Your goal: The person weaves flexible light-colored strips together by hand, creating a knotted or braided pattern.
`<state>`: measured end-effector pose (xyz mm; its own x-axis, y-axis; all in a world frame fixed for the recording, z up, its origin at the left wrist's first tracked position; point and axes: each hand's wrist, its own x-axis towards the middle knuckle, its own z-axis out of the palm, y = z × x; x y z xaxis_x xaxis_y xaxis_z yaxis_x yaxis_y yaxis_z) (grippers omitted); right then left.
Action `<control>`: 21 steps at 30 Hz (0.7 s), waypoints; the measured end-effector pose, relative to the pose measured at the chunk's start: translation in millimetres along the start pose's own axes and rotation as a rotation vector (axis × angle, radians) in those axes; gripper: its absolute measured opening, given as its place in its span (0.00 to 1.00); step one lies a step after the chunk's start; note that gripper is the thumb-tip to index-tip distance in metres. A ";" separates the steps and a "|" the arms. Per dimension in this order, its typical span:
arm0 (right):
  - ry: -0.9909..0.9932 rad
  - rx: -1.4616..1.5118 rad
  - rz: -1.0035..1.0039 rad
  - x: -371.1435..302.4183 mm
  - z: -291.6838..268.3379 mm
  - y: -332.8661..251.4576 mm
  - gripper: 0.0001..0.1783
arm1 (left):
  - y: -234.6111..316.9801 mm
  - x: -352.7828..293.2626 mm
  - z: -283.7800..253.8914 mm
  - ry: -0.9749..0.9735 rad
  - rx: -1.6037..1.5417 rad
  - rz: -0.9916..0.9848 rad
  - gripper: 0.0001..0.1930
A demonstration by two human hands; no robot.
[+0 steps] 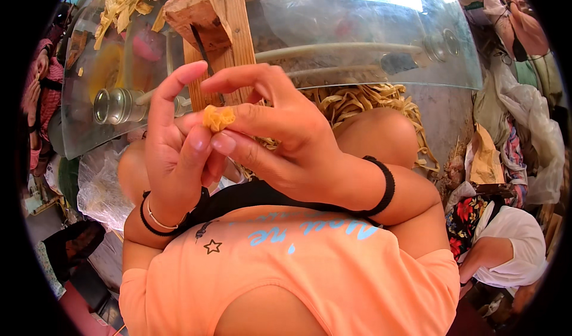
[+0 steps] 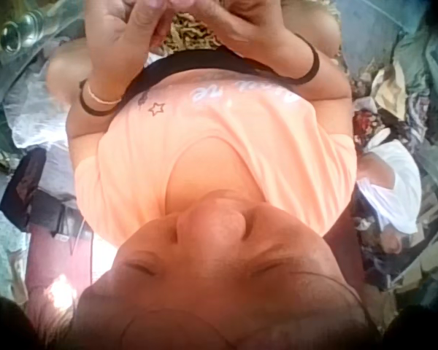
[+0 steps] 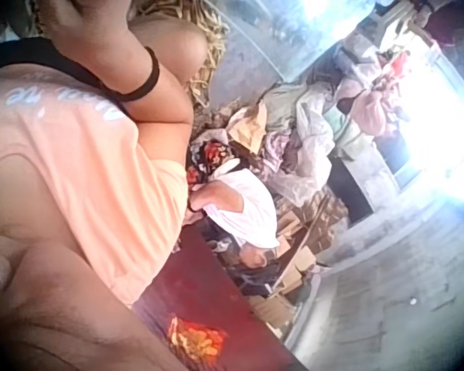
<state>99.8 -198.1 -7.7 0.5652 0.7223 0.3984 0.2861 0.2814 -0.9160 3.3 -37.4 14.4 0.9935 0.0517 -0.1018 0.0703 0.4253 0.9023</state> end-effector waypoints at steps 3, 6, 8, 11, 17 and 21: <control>0.098 0.441 0.140 -3.6 -3.0 -10.5 0.10 | -2.5 -1.2 -1.1 -0.076 0.031 -0.034 0.44; -0.029 0.947 0.239 -10.7 -59.9 -7.9 0.13 | 17.5 -5.2 -14.8 -0.128 0.269 -0.155 0.42; -0.104 0.574 0.248 -11.3 -67.1 -8.1 0.15 | 22.6 -7.4 -19.3 -0.159 0.354 -0.138 0.36; -0.495 -0.416 0.531 -9.7 -40.1 -28.3 0.23 | 24.6 -2.2 -12.1 -0.134 0.227 -0.166 0.31; -0.757 0.298 0.539 -24.9 -23.5 -17.8 0.27 | -20.6 8.0 -18.2 -0.034 0.780 0.594 0.26; -0.515 0.258 0.604 -24.3 -25.9 -16.7 0.24 | -9.5 -3.8 -7.2 -0.205 0.991 0.683 0.22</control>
<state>101.3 -236.8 -0.8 0.1216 0.9764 -0.1787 -0.1745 -0.1562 -0.9722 -1.7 -35.1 3.3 0.8426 -0.1868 0.5051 -0.5223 -0.5116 0.6822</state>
